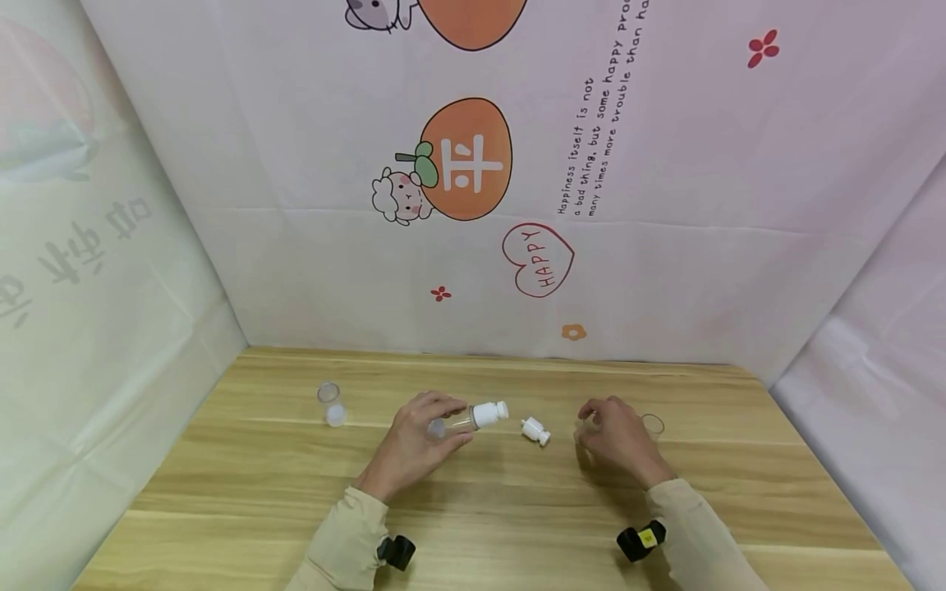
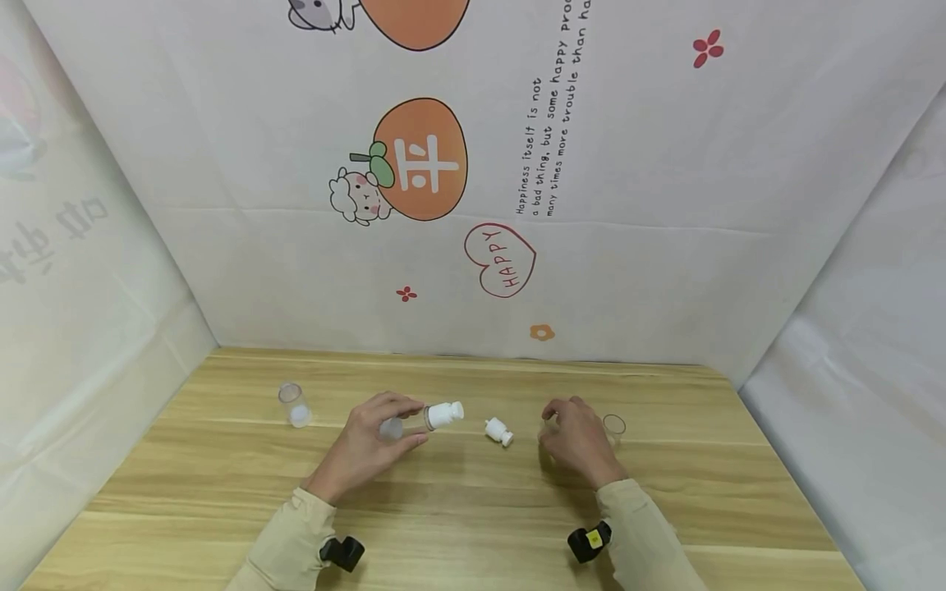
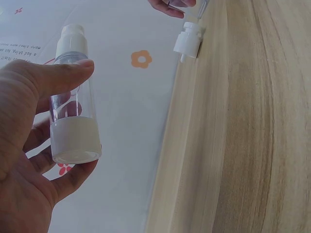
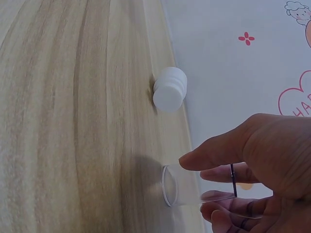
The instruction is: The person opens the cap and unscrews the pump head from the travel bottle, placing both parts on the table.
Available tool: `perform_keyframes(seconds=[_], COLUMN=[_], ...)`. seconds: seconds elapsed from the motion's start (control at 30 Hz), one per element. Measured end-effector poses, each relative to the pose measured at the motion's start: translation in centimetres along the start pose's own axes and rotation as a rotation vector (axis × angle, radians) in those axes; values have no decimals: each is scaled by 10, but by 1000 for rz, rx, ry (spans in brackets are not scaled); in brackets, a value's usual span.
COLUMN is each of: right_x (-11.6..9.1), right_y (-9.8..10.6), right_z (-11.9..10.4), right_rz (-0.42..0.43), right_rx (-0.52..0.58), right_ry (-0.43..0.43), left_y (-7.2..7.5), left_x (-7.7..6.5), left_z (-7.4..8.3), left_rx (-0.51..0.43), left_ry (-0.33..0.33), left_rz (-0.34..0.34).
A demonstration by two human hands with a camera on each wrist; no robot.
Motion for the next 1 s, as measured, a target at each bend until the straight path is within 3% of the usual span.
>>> perform_keyframes(seconds=[0.7,1.0], right_x=[2,0], right_y=[1,3], right_z=[-3,-4], right_rz=[-45,-13], right_rx=[-28,-62], right_ry=[-20,-32], left_y=[0,-1], left_x=[0,0], left_z=[0,-1], left_rx=[-9,3], left_ry=[-1,-1], left_rz=[-8,-6])
Point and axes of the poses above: each hand's wrist, its own x-axis towards the middle knuckle, its own y-axis out of the back of the hand, z = x × y, the point moved 1 cm from there along x, towards the middle knuckle, and after that the axes turned 1 degree about z, right-handed, at the moved point
